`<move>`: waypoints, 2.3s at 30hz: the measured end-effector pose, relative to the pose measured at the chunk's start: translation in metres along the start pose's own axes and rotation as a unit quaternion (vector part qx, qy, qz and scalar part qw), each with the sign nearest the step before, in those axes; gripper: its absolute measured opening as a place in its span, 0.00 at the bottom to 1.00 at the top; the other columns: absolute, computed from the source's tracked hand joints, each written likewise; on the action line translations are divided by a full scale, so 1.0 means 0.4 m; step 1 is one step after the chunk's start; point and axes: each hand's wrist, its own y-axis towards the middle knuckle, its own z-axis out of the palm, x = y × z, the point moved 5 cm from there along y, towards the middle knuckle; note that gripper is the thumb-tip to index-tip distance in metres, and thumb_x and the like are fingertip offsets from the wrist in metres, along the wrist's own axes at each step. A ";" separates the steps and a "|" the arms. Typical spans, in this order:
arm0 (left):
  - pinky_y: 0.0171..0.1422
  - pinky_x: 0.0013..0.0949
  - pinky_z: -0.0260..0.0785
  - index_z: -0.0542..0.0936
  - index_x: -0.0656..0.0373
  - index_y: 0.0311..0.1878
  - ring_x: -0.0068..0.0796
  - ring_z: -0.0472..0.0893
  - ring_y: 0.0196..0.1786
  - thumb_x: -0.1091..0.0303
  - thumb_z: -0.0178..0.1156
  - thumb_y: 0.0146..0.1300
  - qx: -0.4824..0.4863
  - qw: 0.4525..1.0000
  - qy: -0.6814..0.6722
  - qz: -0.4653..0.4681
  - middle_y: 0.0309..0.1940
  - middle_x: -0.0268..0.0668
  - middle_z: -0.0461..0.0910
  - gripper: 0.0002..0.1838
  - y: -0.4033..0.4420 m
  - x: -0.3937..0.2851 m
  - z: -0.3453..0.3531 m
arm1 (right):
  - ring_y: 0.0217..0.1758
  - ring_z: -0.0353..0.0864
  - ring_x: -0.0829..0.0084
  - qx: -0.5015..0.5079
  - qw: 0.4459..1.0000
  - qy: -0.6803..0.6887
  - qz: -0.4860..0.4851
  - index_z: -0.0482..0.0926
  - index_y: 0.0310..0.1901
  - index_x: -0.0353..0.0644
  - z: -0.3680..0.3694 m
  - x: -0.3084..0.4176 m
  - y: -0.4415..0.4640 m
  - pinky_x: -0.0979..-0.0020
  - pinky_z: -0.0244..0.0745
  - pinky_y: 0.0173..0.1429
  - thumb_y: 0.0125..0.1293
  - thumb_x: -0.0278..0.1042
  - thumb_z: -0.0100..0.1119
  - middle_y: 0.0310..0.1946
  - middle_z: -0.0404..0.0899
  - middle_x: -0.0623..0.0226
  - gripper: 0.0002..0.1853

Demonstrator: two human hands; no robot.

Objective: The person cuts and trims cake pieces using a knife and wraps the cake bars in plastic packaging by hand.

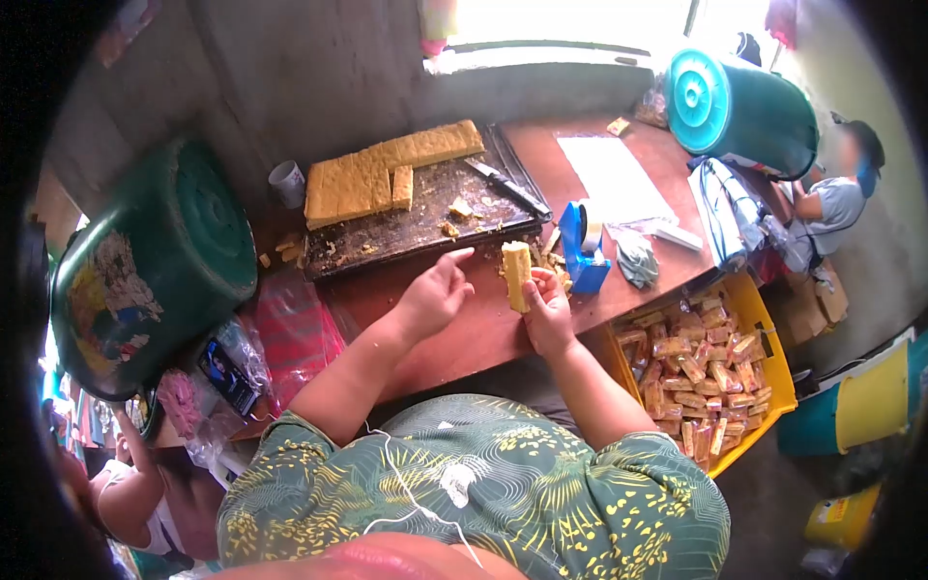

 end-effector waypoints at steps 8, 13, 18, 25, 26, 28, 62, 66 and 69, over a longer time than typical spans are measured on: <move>0.78 0.49 0.63 0.78 0.56 0.69 0.48 0.72 0.73 0.55 0.73 0.62 0.018 0.982 0.172 0.080 0.68 0.44 0.77 0.33 -0.135 -0.087 -0.198 | 0.52 0.78 0.79 0.036 0.995 -0.081 -0.047 0.71 0.61 0.42 0.012 -0.007 0.009 0.74 0.74 0.60 0.76 0.32 0.64 0.49 0.81 0.70 0.17; 0.78 0.49 0.62 0.83 0.60 0.54 0.55 0.70 0.73 0.50 0.78 0.57 -0.177 0.869 0.420 -0.193 0.68 0.51 0.74 0.29 -0.403 0.140 -0.455 | 0.52 0.78 0.79 0.051 0.995 -0.082 -0.037 0.70 0.63 0.43 0.023 -0.010 0.009 0.74 0.73 0.60 0.76 0.31 0.64 0.48 0.80 0.70 0.19; 0.77 0.48 0.64 0.77 0.59 0.39 0.55 0.70 0.73 0.53 0.79 0.56 -0.203 0.906 0.269 -0.256 0.71 0.53 0.68 0.23 -0.507 0.242 -0.435 | 0.52 0.79 0.78 0.060 0.991 -0.116 -0.024 0.70 0.62 0.42 0.033 -0.011 0.008 0.73 0.74 0.59 0.77 0.31 0.62 0.50 0.81 0.68 0.18; 0.72 0.46 0.68 0.78 0.61 0.33 0.52 0.74 0.69 0.58 0.75 0.62 -0.224 0.918 0.224 -0.240 0.69 0.53 0.69 0.18 -0.504 0.272 -0.442 | 0.49 0.78 0.81 0.045 0.990 -0.121 -0.048 0.72 0.61 0.42 0.023 -0.013 0.007 0.77 0.74 0.55 0.75 0.30 0.64 0.46 0.80 0.71 0.17; 0.72 0.46 0.68 0.79 0.61 0.33 0.52 0.74 0.69 0.58 0.75 0.62 -0.222 0.920 0.211 -0.246 0.70 0.52 0.70 0.18 -0.510 0.297 -0.456 | 0.49 0.78 0.81 0.045 0.990 -0.125 -0.045 0.72 0.61 0.41 0.022 -0.012 0.006 0.76 0.74 0.55 0.75 0.30 0.65 0.46 0.80 0.71 0.17; 0.73 0.45 0.68 0.79 0.61 0.35 0.53 0.74 0.69 0.58 0.75 0.62 -0.211 0.925 0.194 -0.248 0.72 0.52 0.68 0.17 -0.512 0.270 -0.448 | 0.49 0.78 0.80 0.046 0.990 -0.129 -0.041 0.72 0.61 0.41 0.021 -0.016 0.008 0.76 0.75 0.55 0.75 0.30 0.65 0.46 0.80 0.71 0.17; 0.84 0.53 0.49 0.82 0.59 0.37 0.58 0.56 0.84 0.57 0.67 0.69 -0.191 0.941 0.137 -0.245 0.80 0.53 0.62 0.14 -0.546 0.309 -0.459 | 0.44 0.77 0.82 0.067 0.980 -0.186 -0.029 0.72 0.59 0.40 0.036 -0.020 0.021 0.78 0.74 0.50 0.75 0.31 0.65 0.43 0.78 0.71 0.17; 0.83 0.47 0.54 0.83 0.60 0.40 0.58 0.57 0.83 0.60 0.65 0.71 -0.145 0.917 0.246 -0.279 0.78 0.55 0.64 0.12 -0.511 0.161 -0.427 | 0.43 0.77 0.82 0.072 0.981 -0.179 -0.032 0.72 0.58 0.39 0.038 -0.023 0.025 0.78 0.74 0.50 0.75 0.31 0.65 0.41 0.78 0.72 0.16; 0.84 0.48 0.52 0.84 0.58 0.41 0.57 0.56 0.84 0.58 0.66 0.70 -0.170 0.927 0.217 -0.256 0.79 0.55 0.62 0.12 -0.534 0.247 -0.439 | 0.43 0.77 0.82 0.071 0.979 -0.187 -0.022 0.72 0.58 0.39 0.029 -0.025 0.023 0.77 0.74 0.50 0.75 0.31 0.65 0.41 0.79 0.71 0.16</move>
